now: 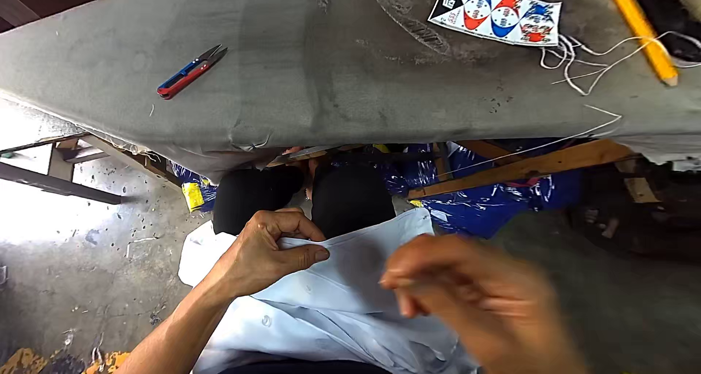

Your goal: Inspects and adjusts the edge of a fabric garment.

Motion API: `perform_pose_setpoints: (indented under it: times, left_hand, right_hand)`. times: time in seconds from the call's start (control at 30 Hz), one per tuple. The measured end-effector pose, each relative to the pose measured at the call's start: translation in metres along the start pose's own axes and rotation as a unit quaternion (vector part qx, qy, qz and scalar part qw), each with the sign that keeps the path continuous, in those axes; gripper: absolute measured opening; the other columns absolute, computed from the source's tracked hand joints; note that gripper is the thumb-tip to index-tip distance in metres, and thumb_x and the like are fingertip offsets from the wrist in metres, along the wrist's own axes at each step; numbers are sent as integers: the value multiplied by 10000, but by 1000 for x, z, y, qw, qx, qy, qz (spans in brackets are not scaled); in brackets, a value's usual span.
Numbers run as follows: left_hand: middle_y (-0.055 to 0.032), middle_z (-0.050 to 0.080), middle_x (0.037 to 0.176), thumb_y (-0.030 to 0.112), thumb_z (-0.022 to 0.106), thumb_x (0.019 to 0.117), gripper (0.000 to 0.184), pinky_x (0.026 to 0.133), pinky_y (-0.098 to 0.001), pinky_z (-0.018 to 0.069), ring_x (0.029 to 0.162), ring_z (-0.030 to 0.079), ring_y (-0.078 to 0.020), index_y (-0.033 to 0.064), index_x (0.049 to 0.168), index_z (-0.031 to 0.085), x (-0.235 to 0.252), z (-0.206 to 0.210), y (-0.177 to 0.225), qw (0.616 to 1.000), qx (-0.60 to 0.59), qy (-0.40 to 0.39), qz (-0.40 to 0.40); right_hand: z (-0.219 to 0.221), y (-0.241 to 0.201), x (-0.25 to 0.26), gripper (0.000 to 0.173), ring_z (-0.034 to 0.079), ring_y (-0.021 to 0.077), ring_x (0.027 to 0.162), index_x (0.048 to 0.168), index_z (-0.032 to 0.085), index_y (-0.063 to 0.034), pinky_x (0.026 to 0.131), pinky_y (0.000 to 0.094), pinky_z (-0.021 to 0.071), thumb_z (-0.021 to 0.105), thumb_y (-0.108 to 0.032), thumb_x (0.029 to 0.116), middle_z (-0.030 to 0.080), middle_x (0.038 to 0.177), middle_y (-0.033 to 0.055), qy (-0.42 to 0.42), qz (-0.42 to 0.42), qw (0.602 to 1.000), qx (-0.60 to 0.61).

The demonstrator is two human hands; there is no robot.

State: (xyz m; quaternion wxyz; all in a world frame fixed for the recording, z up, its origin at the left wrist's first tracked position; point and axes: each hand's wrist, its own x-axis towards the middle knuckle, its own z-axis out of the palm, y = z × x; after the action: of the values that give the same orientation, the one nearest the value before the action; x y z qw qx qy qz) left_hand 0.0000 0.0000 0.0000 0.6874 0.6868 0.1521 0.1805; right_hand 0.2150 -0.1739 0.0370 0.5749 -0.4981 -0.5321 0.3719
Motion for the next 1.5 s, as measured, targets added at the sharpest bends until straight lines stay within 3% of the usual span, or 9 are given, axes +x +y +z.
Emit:
perform_pose_setpoints:
  times: [0.1, 0.2, 0.77, 1.5]
  left_hand:
    - [-5, 670, 892, 117, 759, 924, 104, 693, -179, 527, 789, 616, -34, 23, 964, 749, -1, -1, 1, 1000, 6, 3, -1]
    - [-5, 668, 891, 105, 758, 920, 95, 700, -181, 530, 797, 618, -37, 22, 965, 749, -2, -2, 1, 1000, 5, 5, -2]
    - [-4, 668, 896, 106, 760, 919, 92, 697, -180, 530, 795, 618, -35, 23, 958, 747, -3, -4, -1, 1000, 14, 10, -1]
    - [15, 644, 863, 162, 783, 913, 136, 653, -168, 484, 751, 581, -19, 49, 925, 709, -4, -4, 1, 999, 34, 3, -5]
  right_hand:
    - [34, 29, 1, 129, 645, 27, 687, 1044, 701, -36, 587, 178, 551, 605, -118, 1016, 702, 847, 8, -7, 8, 997, -71]
    - [39, 44, 3, 123, 622, 1, 687, 1022, 706, -19, 590, 145, 518, 623, -106, 999, 691, 820, 0, 13, 5, 997, -80]
    - [39, 47, 7, 110, 589, -28, 659, 1014, 704, -30, 559, 119, 476, 626, -103, 988, 674, 792, -25, 20, 16, 995, -95]
    - [39, 46, 7, 133, 612, -17, 703, 1023, 693, -49, 610, 129, 508, 606, -149, 1021, 678, 825, -25, 1, 21, 994, -111]
